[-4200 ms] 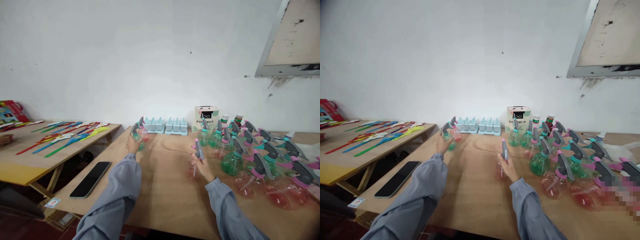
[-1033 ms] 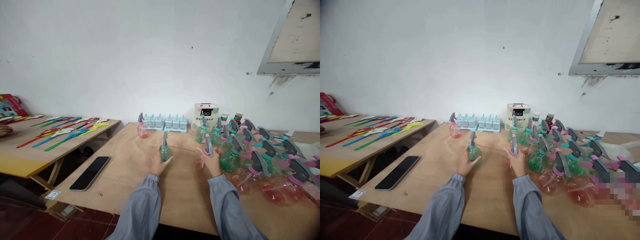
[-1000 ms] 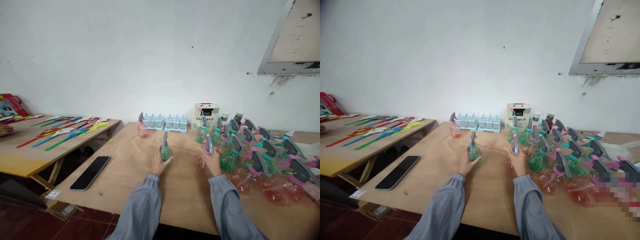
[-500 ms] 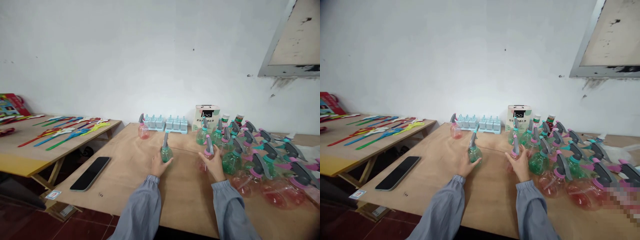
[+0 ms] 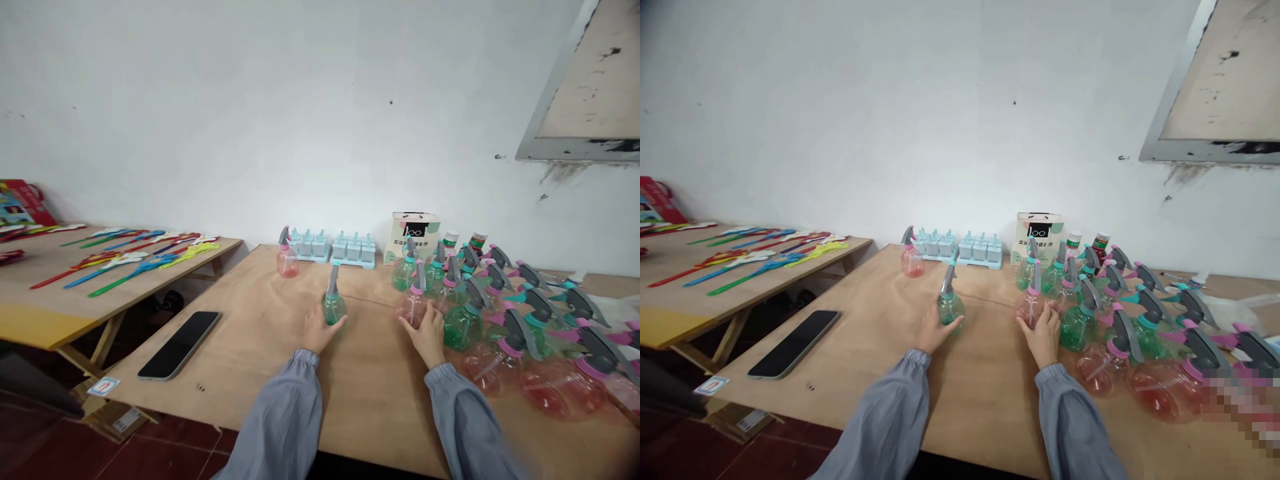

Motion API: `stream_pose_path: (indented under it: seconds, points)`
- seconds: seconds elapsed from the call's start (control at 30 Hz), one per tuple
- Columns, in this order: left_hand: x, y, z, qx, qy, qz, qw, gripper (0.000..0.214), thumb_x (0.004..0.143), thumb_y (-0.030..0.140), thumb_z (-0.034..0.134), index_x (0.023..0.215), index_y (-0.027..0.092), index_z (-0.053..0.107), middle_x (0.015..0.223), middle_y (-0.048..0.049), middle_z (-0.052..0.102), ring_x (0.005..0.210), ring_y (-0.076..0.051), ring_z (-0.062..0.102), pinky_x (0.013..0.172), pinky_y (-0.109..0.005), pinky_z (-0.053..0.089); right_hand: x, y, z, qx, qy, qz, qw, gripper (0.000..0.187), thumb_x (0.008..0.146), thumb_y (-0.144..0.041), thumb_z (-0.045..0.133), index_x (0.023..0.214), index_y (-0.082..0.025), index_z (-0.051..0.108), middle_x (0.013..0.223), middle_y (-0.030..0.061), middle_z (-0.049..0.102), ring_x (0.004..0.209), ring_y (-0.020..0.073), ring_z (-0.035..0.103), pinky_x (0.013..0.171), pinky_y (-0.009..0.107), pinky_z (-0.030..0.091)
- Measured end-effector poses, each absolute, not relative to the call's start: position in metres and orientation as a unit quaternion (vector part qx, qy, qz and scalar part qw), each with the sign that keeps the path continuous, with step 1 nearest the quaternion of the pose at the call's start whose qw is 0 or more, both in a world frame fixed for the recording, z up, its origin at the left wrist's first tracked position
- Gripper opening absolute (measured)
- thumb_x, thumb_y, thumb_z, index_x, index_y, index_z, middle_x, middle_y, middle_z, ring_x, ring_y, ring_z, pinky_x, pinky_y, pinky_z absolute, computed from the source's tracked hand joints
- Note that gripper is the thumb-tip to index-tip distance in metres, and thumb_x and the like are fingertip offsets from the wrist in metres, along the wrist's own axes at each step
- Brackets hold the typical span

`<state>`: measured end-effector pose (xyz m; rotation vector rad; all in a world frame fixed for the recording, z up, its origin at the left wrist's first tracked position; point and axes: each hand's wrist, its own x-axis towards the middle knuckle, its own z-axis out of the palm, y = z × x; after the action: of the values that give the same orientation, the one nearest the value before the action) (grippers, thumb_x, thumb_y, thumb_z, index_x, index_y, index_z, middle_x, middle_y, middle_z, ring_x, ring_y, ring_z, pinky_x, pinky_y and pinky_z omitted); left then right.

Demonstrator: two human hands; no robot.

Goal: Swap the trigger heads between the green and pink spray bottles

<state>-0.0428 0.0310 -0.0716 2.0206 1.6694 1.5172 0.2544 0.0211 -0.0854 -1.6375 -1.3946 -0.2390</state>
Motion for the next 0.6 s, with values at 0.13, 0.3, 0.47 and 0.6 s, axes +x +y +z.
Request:
stream_pose_path:
  seconds: [0.13, 0.3, 0.47, 0.6]
  points:
    - [-0.043, 0.031, -0.071, 0.666, 0.553, 0.496, 0.065, 0.078, 0.075, 0.045, 0.074, 0.140, 0.018, 0.040, 0.128, -0.0164, 0.062, 0.120, -0.033, 0.061, 0.098, -0.047, 0.050, 0.258, 0.032, -0.084, -0.678, -0.569, -0.103, 0.454, 0.100, 0.081, -0.078, 0.044, 0.145, -0.002, 0.033, 0.122, 0.0294, 0.049, 0.115, 0.0433, 0.052, 0.094, 0.056, 0.044]
    - [-0.044, 0.030, -0.069, 0.667, 0.554, 0.491, 0.086, 0.080, 0.075, 0.045, 0.075, 0.141, 0.020, 0.038, 0.130, -0.0153, 0.060, 0.122, -0.032, 0.059, 0.098, -0.047, 0.050, 0.260, 0.043, -0.080, -0.670, -0.574, -0.111, 0.459, 0.102, 0.081, -0.082, 0.037, 0.143, -0.001, 0.033, 0.121, 0.0287, 0.051, 0.115, 0.0426, 0.054, 0.091, 0.052, 0.047]
    - [-0.044, 0.029, -0.068, 0.665, 0.552, 0.493, 0.098, 0.080, 0.074, 0.044, 0.075, 0.141, 0.021, 0.038, 0.131, -0.0153, 0.060, 0.121, -0.033, 0.060, 0.100, -0.049, 0.049, 0.258, 0.045, -0.075, -0.671, -0.565, -0.107, 0.468, 0.106, 0.080, -0.085, 0.031, 0.140, 0.002, 0.036, 0.122, 0.0316, 0.052, 0.117, 0.0442, 0.054, 0.093, 0.054, 0.047]
    - [-0.043, 0.029, -0.070, 0.678, 0.530, 0.499, 0.108, 0.083, 0.073, 0.046, 0.076, 0.142, 0.019, 0.037, 0.133, -0.0167, 0.058, 0.124, -0.034, 0.058, 0.103, -0.050, 0.047, 0.243, 0.020, -0.071, -0.665, -0.553, -0.113, 0.490, 0.102, 0.081, -0.081, 0.040, 0.144, 0.000, 0.032, 0.130, 0.0330, 0.048, 0.121, 0.0455, 0.052, 0.091, 0.058, 0.048]
